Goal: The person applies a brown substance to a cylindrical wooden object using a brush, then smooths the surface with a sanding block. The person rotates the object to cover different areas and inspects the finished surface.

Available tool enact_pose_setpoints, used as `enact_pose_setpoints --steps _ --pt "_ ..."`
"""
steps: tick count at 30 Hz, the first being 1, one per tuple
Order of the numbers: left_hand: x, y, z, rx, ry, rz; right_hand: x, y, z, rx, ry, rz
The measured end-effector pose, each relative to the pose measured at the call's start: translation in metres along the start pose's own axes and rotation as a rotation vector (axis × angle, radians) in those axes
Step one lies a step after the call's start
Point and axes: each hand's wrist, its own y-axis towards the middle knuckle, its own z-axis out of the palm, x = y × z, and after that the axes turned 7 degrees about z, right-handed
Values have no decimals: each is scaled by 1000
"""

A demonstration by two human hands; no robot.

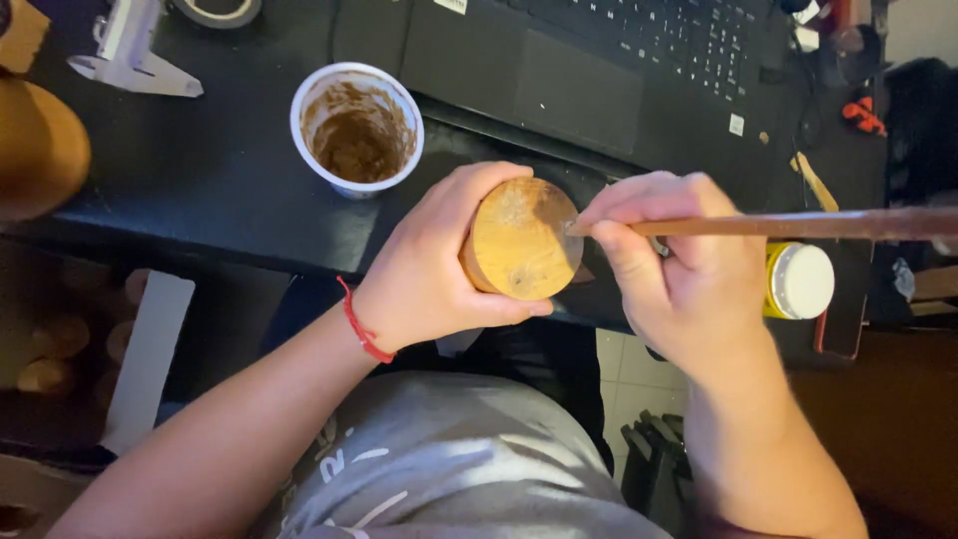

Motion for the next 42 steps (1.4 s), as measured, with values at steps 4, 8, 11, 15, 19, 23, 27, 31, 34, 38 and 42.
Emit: enact_pose_setpoints --steps 4,8,11,15,19,23,27,31,34,38,42 --pt "-1 -1 -1 -5 4 34 -5 -2 4 -3 45 -48" --pt "-3 -2 -4 -14 -27 -19 -6 -8 11 -86 72 -115" --pt "-4 -4 -2 -16 -31 -23 -8 -12 14 -137 -52 -84" --pt "-5 -5 1 -45 -34 1 -4 -11 13 -184 -3 -99" --pt "-12 -7 -1 -31 -13 -40 -6 -25 27 -290 324 19" --pt "-8 -8 0 -62 -14 10 -7 -28 36 -451 485 39" --pt "-9 -7 0 -49 -24 -6 -12 -27 22 -488 579 57" --pt "-10 -6 0 -38 -16 -27 -20 -24 20 -385 789 270" --pt "-8 -7 1 -43 -9 -34 -27 -19 25 -265 1174 454" --pt "-7 -6 1 -50 -24 -3 -34 -11 33 -199 1410 724" --pt "-7 -5 1 -45 -35 -5 -35 -5 38 -197 1414 922"
